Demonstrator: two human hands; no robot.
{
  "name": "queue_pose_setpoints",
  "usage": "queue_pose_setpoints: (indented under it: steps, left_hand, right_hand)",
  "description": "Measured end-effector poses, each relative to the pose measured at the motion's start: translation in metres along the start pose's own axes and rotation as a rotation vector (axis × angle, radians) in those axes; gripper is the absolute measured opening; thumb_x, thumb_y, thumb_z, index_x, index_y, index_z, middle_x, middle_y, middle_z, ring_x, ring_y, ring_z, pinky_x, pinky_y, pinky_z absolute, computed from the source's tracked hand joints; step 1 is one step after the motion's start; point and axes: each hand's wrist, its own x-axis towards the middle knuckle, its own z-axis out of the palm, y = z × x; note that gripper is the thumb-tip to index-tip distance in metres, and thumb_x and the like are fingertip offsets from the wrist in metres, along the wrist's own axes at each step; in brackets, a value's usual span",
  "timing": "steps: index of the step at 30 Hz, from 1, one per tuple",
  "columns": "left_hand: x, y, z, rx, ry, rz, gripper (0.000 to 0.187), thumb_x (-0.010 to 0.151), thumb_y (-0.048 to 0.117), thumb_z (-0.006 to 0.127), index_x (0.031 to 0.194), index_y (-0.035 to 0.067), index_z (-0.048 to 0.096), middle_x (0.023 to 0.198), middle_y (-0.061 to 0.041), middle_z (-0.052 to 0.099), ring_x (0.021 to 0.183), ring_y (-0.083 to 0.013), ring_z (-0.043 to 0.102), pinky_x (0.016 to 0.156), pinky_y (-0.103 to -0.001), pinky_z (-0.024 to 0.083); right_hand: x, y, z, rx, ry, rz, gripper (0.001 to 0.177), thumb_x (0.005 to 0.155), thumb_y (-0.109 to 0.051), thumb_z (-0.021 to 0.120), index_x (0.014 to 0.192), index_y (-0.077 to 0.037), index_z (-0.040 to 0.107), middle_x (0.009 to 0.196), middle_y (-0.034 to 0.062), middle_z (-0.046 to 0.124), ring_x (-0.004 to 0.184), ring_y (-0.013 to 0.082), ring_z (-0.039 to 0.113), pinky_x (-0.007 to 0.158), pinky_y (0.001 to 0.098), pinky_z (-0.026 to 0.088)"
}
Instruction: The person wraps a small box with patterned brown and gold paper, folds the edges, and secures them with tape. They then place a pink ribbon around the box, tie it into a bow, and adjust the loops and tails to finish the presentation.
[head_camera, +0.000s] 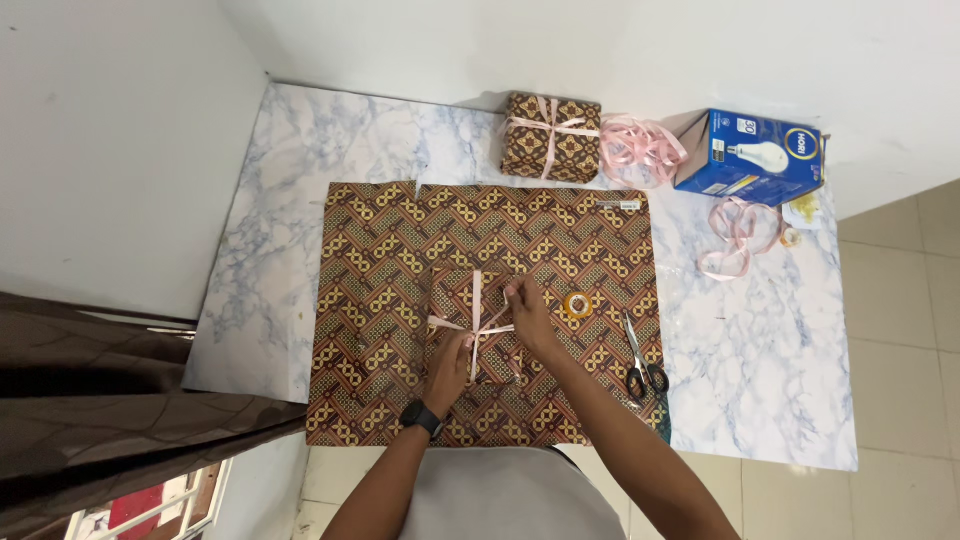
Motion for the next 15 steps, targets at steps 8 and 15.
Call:
queue_pose_setpoints:
  steps: [8,15]
  left_hand:
    - [-0.002,0.010,-0.002,0.061,0.037,0.039,0.038,0.109,0.033,0.043,0.118,0.002,0.064,0.103,-0.016,0.067,0.087,-0.0348,0.066,0.079,-0.044,0.052]
    - [0.000,0.022,0.000,0.016,0.032,-0.147,0.034,0.109,0.031,0.045,0.110,0.004,0.066,0.087,-0.013,0.066,0.075,-0.0293,0.064,0.073,-0.041,0.050]
  right_hand:
    - [0.023,0.016,0.005,-0.098,0.104,-0.124,0.014,0.108,-0.018,0.051,0.104,-0.004,0.051,0.084,0.0083,0.057,0.071,0.0181,0.053,0.064,0.0380,0.049]
    - [0.024,0.023,0.010,-0.480,0.244,-0.413,0.013,0.101,-0.016,0.058,0.102,-0.003,0.060,0.096,0.0173,0.065,0.080,0.0358,0.066,0.072,0.0475,0.052]
